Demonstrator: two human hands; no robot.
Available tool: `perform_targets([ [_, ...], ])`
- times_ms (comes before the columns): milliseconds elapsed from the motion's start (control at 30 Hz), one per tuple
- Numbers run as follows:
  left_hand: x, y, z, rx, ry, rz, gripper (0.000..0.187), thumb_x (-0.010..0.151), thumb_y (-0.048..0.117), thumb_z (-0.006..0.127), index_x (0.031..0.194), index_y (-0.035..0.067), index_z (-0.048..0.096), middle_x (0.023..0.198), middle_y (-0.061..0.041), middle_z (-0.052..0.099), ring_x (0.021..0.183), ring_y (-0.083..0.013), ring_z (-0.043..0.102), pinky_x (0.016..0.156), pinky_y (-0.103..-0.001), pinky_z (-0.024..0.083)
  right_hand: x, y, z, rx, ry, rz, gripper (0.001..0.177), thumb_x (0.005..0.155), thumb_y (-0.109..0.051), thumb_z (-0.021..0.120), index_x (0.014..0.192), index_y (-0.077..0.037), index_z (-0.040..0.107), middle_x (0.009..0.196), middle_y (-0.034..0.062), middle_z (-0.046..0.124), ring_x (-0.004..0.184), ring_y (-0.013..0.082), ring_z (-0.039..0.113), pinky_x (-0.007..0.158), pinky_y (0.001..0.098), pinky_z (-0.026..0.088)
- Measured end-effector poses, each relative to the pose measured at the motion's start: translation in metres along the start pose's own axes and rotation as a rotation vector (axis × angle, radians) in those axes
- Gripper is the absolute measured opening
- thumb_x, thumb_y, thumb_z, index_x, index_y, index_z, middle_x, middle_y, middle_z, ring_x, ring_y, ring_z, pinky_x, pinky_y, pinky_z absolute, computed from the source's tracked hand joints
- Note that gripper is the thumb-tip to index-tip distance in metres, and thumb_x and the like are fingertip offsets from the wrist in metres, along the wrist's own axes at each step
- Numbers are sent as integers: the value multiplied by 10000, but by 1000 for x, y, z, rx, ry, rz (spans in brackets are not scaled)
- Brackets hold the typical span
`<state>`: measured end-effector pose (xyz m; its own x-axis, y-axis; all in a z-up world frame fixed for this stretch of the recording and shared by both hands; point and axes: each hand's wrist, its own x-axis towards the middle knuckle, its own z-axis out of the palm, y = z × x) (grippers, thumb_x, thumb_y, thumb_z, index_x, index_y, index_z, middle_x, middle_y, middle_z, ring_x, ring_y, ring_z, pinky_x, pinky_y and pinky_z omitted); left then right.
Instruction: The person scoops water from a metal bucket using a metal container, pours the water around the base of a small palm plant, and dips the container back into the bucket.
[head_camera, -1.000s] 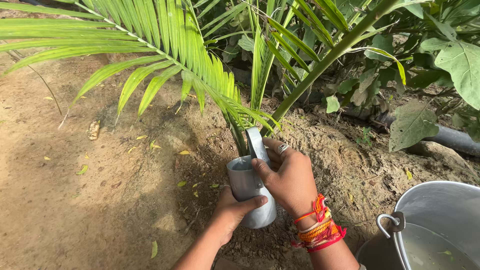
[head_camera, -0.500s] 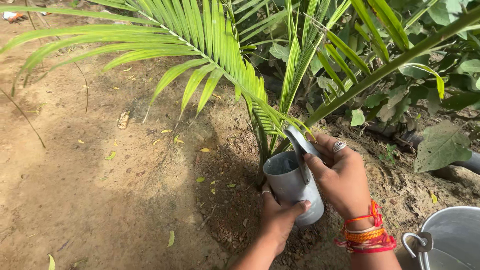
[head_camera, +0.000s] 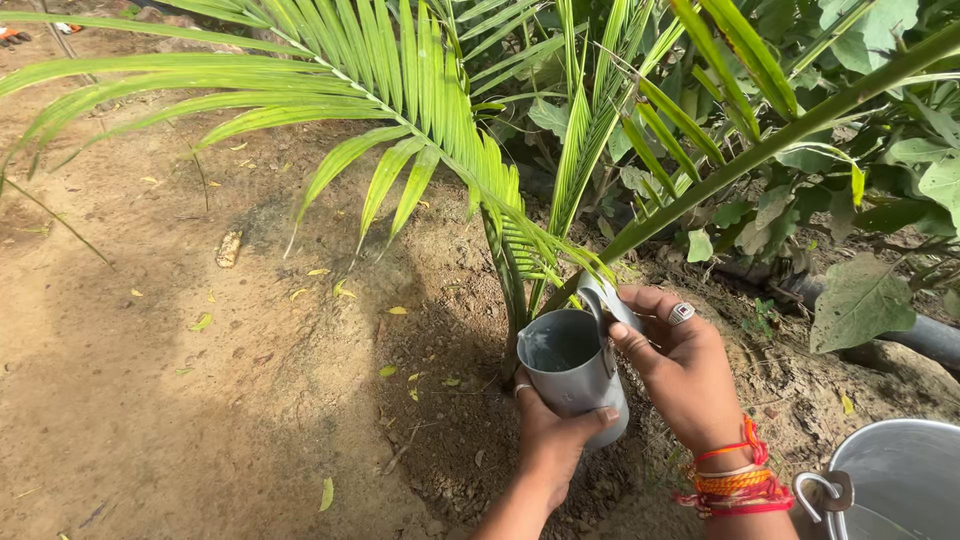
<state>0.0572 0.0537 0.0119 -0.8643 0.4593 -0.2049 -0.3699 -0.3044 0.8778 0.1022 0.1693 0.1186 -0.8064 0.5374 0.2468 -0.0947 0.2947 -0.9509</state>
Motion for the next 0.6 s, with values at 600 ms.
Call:
perform_targets([
  [600, -4, -25, -6, -49, -142, -209, 852, 725, 276, 845, 1398, 305, 324, 1347, -36, 564, 1198, -227, 609, 872, -539, 548, -5, -5, 20, -314, 189, -64, 372, 777, -133, 839, 1145, -112, 787, 1015, 59, 816, 895, 108, 747, 845, 275, 581],
])
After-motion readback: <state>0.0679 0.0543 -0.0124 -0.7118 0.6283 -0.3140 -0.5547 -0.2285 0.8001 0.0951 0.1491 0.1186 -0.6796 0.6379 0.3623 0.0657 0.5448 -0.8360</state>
